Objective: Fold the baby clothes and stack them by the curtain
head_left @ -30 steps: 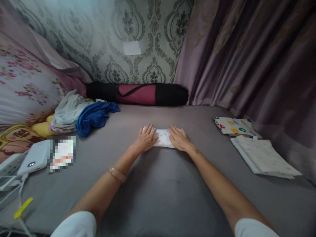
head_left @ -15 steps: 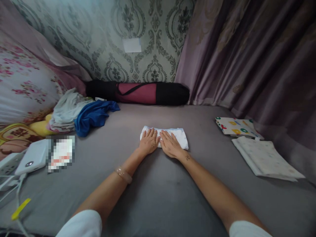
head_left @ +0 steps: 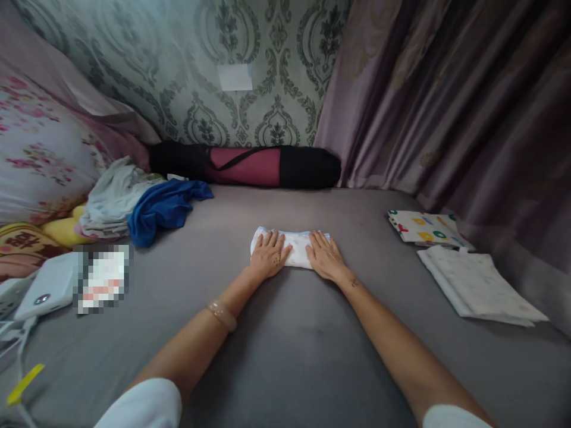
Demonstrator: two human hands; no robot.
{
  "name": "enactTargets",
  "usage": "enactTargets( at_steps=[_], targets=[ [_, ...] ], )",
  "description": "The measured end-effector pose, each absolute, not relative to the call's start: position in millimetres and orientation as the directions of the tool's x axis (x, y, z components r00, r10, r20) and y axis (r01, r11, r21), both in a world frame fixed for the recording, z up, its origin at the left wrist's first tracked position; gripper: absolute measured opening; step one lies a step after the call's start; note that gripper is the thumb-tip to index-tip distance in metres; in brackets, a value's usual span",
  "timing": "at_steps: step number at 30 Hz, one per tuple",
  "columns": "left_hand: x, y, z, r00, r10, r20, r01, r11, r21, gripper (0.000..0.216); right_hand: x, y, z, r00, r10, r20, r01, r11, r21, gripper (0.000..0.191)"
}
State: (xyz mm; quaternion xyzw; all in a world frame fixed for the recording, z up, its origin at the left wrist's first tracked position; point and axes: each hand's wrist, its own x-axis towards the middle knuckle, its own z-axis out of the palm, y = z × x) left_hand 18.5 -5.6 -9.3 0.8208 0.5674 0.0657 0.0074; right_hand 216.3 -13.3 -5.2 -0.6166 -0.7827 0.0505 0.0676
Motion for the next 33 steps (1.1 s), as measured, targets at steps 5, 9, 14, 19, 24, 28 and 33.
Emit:
enactTargets(
  at_steps=[5,9,14,19,24,28,33],
  targets=[
    [18,-3,-11,0.352,0.931,0.093,0.928,-0.36,0.098,0.066,216,-12,-10,-0.231,0.972,0.042,0.957,0.234,-0.168,0.063],
    [14,-1,2,0.375,0.927,0.005,0.917,-0.371,0.148,0.067,219,-9,-4,-0.237,0.971,-0.013,0.955,0.231,-0.184,0.063],
    [1,2,9,0.31,0.94,0.14,0.94,-0.325,0.102,0.065,205,-9,12,-0.282,0.953,0.11,0.937,0.298,-0.184,0.06],
    [-6,4,-5,0.309,0.951,0.022,0.942,-0.309,0.132,0.067,177,-11,7,-0.422,0.903,0.085,0.872,0.43,-0.236,0.057],
    [-8,9,-18,0.326,0.944,0.058,0.931,-0.331,0.152,0.068,171,-11,-6,-0.41,0.906,0.106,0.875,0.423,-0.237,0.054],
    [-10,14,-21,0.333,0.94,0.07,0.926,-0.34,0.162,0.068,171,-11,-5,-0.398,0.91,0.116,0.88,0.415,-0.231,0.053],
    [-12,8,-7,0.285,0.953,0.101,0.941,-0.298,0.161,0.066,184,-11,9,-0.365,0.925,0.102,0.891,0.379,-0.251,0.058]
  ],
)
